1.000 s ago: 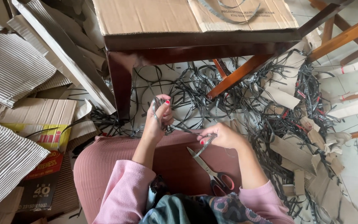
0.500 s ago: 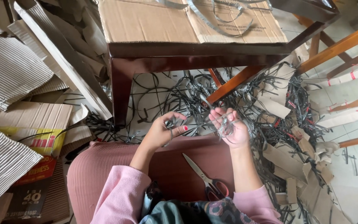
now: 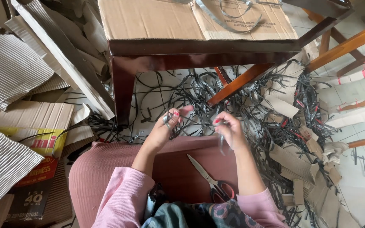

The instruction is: The person is cutting strips of material and tying them to a wooden chair frame to create or repair the seat.

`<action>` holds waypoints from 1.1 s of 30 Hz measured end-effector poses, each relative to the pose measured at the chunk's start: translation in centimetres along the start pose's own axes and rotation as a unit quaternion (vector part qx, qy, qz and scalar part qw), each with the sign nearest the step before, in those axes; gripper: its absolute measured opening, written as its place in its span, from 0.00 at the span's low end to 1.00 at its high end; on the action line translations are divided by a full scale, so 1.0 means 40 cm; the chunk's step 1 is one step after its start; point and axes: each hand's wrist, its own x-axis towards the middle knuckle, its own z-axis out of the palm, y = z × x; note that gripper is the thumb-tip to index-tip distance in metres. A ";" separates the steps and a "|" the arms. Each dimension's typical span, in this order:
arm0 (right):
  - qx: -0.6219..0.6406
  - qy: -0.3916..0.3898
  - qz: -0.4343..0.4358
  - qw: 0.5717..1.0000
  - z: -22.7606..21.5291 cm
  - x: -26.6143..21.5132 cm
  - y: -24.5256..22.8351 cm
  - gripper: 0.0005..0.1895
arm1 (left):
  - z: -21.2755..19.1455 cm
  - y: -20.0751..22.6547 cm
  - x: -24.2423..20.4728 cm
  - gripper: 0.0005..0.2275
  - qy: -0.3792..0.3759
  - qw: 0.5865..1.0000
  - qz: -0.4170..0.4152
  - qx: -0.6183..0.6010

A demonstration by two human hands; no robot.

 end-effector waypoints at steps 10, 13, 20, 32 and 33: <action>-0.290 0.062 -0.015 0.955 0.059 -0.006 -0.023 0.11 | -0.063 -0.120 0.022 0.25 -0.045 0.964 -0.040 0.261; -0.123 0.122 0.078 0.982 0.044 -0.011 -0.022 0.09 | -0.050 -0.189 0.037 0.10 -0.105 0.913 -0.107 0.379; 0.459 0.142 0.152 0.864 0.005 0.015 -0.028 0.12 | -0.061 -0.189 0.039 0.05 -0.062 0.983 0.009 0.174; 0.502 -0.113 0.096 0.852 -0.027 0.027 0.122 0.11 | -0.019 -0.183 0.024 0.14 -0.061 0.958 -0.045 -0.278; 0.506 -0.099 0.092 0.852 -0.022 0.032 0.111 0.11 | -0.029 -0.203 0.036 0.13 -0.030 0.944 -0.057 -0.325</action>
